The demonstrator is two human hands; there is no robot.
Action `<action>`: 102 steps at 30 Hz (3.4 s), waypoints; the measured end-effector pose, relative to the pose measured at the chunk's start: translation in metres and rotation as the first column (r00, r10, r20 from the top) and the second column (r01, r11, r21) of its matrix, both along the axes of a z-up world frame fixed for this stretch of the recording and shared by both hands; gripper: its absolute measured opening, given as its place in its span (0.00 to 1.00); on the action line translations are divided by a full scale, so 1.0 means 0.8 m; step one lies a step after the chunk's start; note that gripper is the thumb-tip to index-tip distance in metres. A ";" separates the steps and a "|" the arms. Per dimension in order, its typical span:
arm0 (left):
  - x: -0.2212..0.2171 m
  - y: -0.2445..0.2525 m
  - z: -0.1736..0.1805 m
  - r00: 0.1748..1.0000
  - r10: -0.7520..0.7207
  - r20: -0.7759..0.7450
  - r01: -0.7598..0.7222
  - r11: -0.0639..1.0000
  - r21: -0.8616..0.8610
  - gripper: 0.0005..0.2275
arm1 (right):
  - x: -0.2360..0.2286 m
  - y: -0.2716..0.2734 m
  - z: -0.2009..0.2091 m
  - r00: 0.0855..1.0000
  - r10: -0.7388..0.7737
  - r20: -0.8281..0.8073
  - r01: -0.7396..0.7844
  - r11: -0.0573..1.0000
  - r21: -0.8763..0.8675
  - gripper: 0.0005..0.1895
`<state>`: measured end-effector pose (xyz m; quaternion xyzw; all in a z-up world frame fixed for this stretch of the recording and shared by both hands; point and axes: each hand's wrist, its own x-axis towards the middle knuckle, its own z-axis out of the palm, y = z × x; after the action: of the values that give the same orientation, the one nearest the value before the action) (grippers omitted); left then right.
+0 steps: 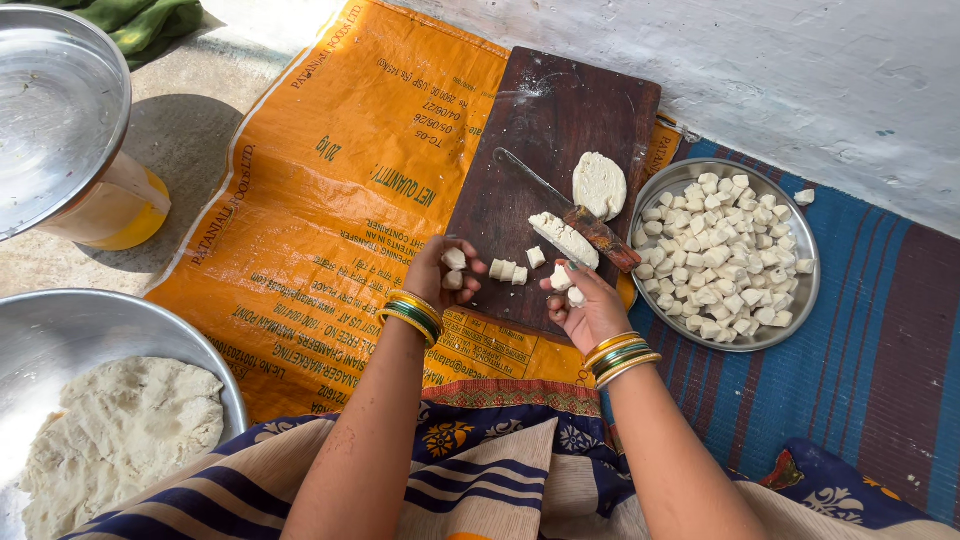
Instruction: The person cuts a piece of dough into small pieces using a knife on a wooden board.
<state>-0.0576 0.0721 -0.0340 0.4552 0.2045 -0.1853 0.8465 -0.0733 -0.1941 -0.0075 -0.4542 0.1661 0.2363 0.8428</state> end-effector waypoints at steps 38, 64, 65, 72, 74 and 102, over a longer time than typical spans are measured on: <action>0.016 -0.091 -0.018 0.938 -0.334 0.095 0.318 0.935 0.155 0.16 | 0.002 0.019 0.007 0.980 -0.001 0.197 0.038 0.982 -0.187 0.20; -0.019 -0.208 0.050 0.877 -0.247 0.411 -0.372 0.192 0.908 0.35 | 0.096 -0.295 0.024 0.391 -0.913 -0.119 0.920 0.389 0.037 0.35; -0.006 -0.200 0.044 0.889 -0.266 0.374 -0.341 0.162 0.926 0.40 | 0.098 -0.303 0.039 0.350 -0.928 -0.130 0.934 0.356 -0.026 0.41; 0.041 -0.178 0.055 0.823 -0.533 0.196 -0.214 0.028 0.976 0.52 | 0.092 -0.202 0.074 0.731 -0.607 0.310 0.663 0.528 -0.530 0.29; 0.045 -0.171 0.054 0.760 -0.625 0.180 -0.261 -0.039 0.965 0.45 | 0.083 -0.136 0.052 0.885 -0.222 0.410 0.457 0.588 -0.667 0.13; 0.018 -0.123 0.053 0.909 -0.410 -0.078 -0.021 -0.233 0.972 0.28 | 0.023 0.003 -0.046 0.954 -0.231 0.191 0.293 0.853 -0.432 0.23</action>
<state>-0.0430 -0.0264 0.0087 0.9840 0.0735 -0.0271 0.1598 -0.0546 -0.1915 -0.0447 -0.6266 0.2207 0.0430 0.7462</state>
